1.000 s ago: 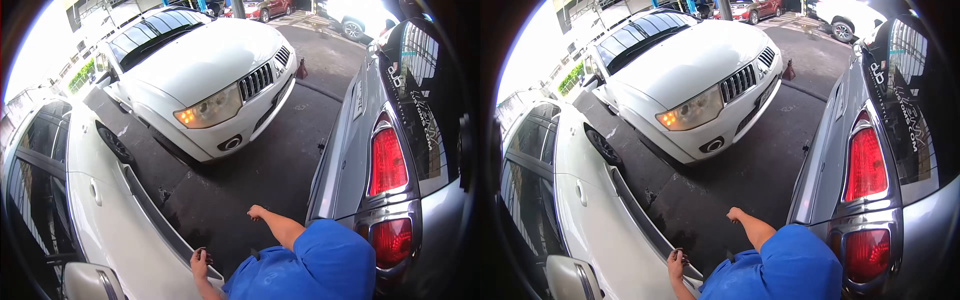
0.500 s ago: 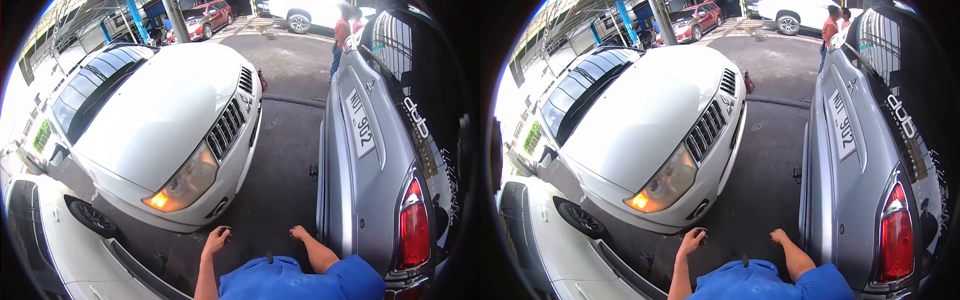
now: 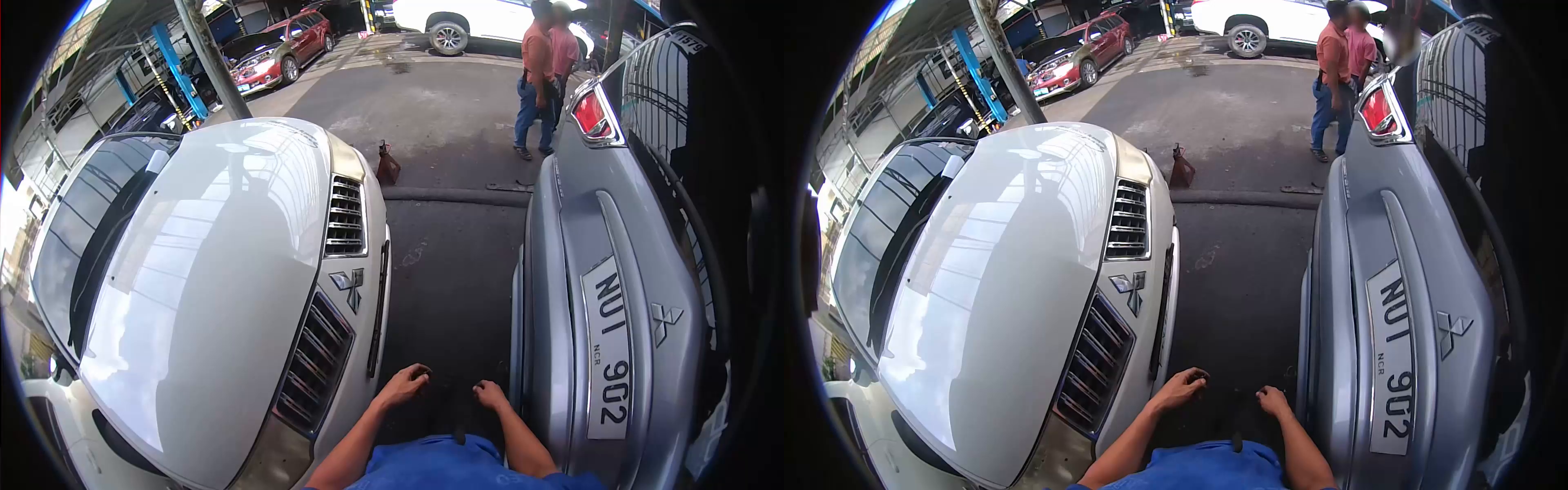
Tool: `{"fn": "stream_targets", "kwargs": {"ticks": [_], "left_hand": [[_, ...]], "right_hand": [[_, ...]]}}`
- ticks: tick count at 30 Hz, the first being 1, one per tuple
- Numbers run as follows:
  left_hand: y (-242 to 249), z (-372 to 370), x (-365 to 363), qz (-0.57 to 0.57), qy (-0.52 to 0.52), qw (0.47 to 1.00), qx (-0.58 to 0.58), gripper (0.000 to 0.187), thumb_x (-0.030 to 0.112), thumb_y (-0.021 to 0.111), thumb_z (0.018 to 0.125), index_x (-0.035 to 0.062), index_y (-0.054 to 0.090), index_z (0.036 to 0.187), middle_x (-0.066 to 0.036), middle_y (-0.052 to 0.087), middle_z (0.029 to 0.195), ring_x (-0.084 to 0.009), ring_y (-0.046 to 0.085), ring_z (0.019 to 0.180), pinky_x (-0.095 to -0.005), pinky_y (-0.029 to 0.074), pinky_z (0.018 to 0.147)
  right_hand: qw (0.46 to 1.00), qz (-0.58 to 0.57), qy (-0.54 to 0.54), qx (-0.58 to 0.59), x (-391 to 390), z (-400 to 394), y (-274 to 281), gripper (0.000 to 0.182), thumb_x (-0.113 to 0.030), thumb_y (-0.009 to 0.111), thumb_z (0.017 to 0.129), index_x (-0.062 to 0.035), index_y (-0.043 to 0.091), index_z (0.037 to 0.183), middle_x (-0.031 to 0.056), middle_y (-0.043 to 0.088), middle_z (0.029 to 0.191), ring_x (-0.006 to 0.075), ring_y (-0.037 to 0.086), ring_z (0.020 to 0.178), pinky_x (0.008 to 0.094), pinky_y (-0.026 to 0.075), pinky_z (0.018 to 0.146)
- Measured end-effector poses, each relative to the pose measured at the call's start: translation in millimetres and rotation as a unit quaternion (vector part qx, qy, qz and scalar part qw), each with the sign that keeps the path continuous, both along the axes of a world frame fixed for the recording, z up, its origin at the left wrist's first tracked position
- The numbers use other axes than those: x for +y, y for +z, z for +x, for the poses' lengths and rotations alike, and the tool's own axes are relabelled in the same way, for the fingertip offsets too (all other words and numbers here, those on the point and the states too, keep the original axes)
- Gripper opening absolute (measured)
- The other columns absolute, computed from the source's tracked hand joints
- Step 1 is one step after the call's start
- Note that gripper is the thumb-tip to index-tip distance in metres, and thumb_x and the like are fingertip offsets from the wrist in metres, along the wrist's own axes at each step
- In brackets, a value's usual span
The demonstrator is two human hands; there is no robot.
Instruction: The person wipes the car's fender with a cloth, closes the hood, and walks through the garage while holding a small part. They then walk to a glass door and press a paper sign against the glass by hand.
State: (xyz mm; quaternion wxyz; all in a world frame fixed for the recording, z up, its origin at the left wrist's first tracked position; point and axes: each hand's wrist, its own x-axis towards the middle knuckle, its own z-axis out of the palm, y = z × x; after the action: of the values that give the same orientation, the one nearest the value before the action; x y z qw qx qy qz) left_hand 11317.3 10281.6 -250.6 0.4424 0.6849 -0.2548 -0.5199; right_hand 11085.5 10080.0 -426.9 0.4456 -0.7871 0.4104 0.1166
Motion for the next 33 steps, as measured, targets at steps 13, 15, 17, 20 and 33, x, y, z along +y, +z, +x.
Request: {"fn": "stream_targets", "kwargs": {"ticks": [13, 15, 17, 20, 33], "left_hand": [[-16.2, 292.2, -317.1, -0.067, 0.071, 0.992, 0.078, 0.030, 0.029, 0.054, 0.102, 0.0020, 0.063, 0.113, -0.005, 0.065, 0.089, -0.0120, 0.063, 0.072, -0.0272, 0.052, 0.066], [-33.0, 359.2, -361.7, -0.079, 0.085, 0.990, 0.080, 0.029, 0.029, 0.054, 0.102, 0.0026, 0.063, 0.112, -0.005, 0.064, 0.088, -0.0116, 0.062, 0.070, -0.0271, 0.052, 0.064], [-34.2, 413.8, -410.1, -0.087, 0.102, 0.988, 0.082, 0.028, 0.028, 0.054, 0.102, 0.0034, 0.063, 0.112, -0.005, 0.064, 0.086, -0.0114, 0.062, 0.068, -0.0271, 0.052, 0.062], [-14.9, 501.1, -472.6, -0.082, 0.123, 0.987, 0.061, 0.027, 0.027, 0.053, 0.102, 0.0049, 0.062, 0.114, -0.005, 0.063, 0.084, -0.0114, 0.060, 0.063, -0.0268, 0.050, 0.059], [-145.9, 843.0, -683.4, 0.242, 0.137, 0.940, -0.197, 0.039, 0.036, 0.053, 0.095, 0.0010, 0.067, 0.103, -0.014, 0.071, 0.089, -0.0303, 0.070, 0.076, -0.0408, 0.054, 0.075]], "right_hand": [[0.957, 0.225, -0.139, -0.123, -314.4, 344.1, 58.5, 0.026, -0.021, 0.056, 0.098, 0.0011, 0.065, 0.107, 0.0109, 0.071, 0.091, 0.0173, 0.069, 0.082, 0.0318, 0.055, 0.074], [0.992, 0.083, -0.094, 0.008, -375.6, 344.7, -18.7, 0.033, -0.029, 0.059, 0.095, 0.0013, 0.067, 0.106, 0.0161, 0.071, 0.097, 0.0248, 0.070, 0.088, 0.0362, 0.055, 0.080], [0.976, -0.017, -0.007, 0.215, -434.1, 321.1, -77.1, 0.055, -0.043, 0.067, 0.086, 0.0012, 0.066, 0.118, 0.0237, 0.063, 0.123, 0.0380, 0.058, 0.120, 0.0413, 0.047, 0.101], [0.972, -0.001, 0.051, 0.229, -512.1, 308.2, -125.7, 0.048, -0.040, 0.066, 0.088, 0.0002, 0.068, 0.115, 0.0235, 0.065, 0.120, 0.0362, 0.062, 0.115, 0.0395, 0.050, 0.097], [0.976, -0.072, 0.047, 0.198, -806.7, 649.8, -50.3, 0.040, -0.031, 0.062, 0.092, -0.0012, 0.065, 0.118, 0.0235, 0.067, 0.115, 0.0378, 0.065, 0.107, 0.0462, 0.053, 0.090]]}}
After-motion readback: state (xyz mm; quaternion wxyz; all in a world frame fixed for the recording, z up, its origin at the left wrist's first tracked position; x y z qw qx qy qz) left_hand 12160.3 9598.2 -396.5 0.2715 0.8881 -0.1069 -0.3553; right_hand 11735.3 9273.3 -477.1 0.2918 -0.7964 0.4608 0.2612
